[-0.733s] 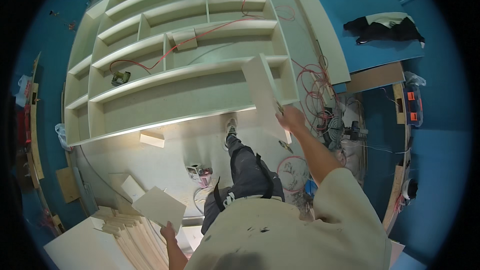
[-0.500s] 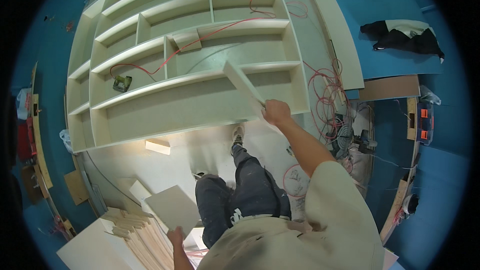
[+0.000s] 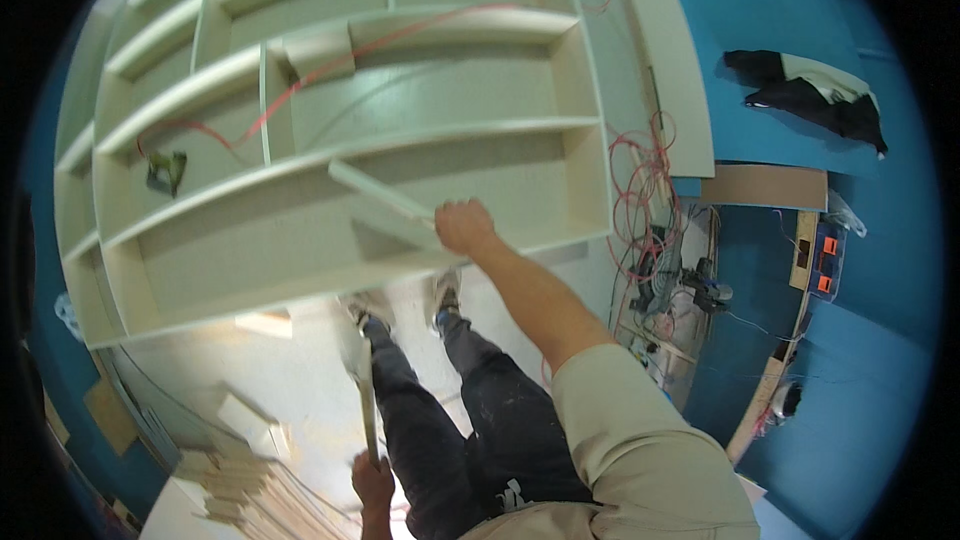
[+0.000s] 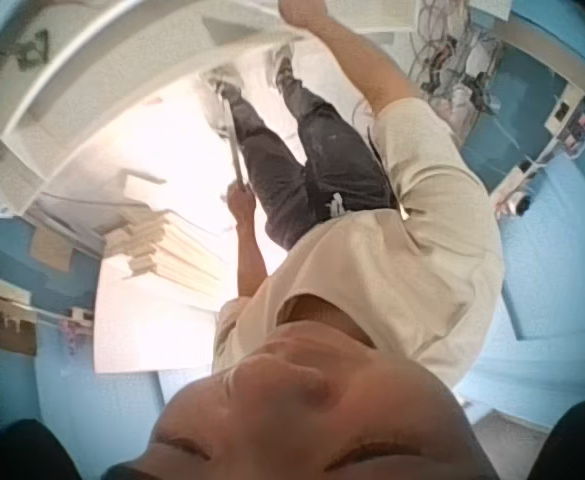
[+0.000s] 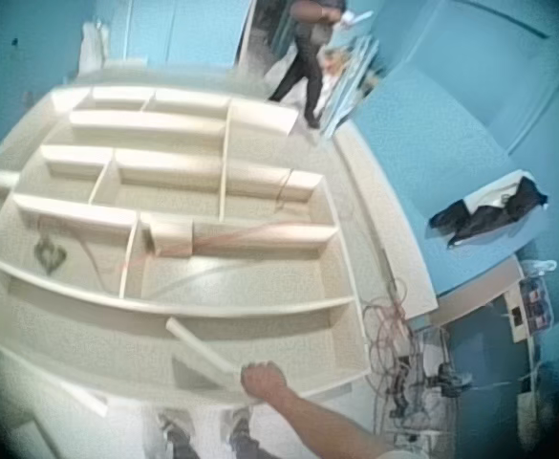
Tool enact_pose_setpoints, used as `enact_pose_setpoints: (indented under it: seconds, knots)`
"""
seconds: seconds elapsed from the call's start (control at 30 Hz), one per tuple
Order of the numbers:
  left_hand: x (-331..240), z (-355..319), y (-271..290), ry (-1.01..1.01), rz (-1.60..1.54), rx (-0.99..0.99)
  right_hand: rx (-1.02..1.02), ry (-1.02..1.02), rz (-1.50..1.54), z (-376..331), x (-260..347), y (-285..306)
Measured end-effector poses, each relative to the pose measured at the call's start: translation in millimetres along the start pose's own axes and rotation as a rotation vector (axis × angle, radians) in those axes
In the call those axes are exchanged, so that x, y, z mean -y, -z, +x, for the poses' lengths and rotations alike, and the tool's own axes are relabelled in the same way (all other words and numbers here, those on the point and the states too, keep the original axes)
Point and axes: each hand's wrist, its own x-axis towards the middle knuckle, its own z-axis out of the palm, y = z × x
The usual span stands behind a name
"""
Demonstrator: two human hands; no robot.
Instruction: The person measures and marks a white wood panel, cuts it with a circular saw, then installs it as a shelf in a large shelving unit using a nail gun.
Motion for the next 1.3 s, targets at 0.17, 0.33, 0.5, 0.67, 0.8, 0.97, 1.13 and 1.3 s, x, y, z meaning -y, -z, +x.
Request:
enact_pose_setpoints:
  seconds: [0.17,0.33,0.5,0.67,0.8,0.97,1.13,1.3]
  knots:
    - [17.5,23.3,9.0,0.217,-0.226,0.032,0.004,-0.089,0.124,40.3,6.5,-39.1]
    - [36.0,43.3,23.0,0.271,-0.288,0.084,0.078,-0.293,0.251,58.9,25.4,-68.8]
    - [47.0,58.8,34.5,0.221,-0.213,0.137,0.190,-0.491,0.294,67.4,49.5,-92.8]
    - [54.7,71.5,36.3,0.264,-0.219,0.165,0.279,-0.572,0.310,80.3,72.7,-100.1]
    - [55.6,88.1,39.7,0.238,-0.193,0.145,0.336,-0.643,0.375,91.5,75.1,-112.1]
    - [62.5,97.1,39.7,0.247,-0.217,0.172,0.354,-0.673,0.370,96.2,71.1,-121.4]
    - [65.1,107.8,38.6,0.287,-0.298,0.172,0.338,-0.708,0.404,108.7,67.8,-144.7]
    - [71.0,114.5,38.5,0.300,-0.347,0.189,0.332,-0.739,0.401,113.3,57.3,-153.6]
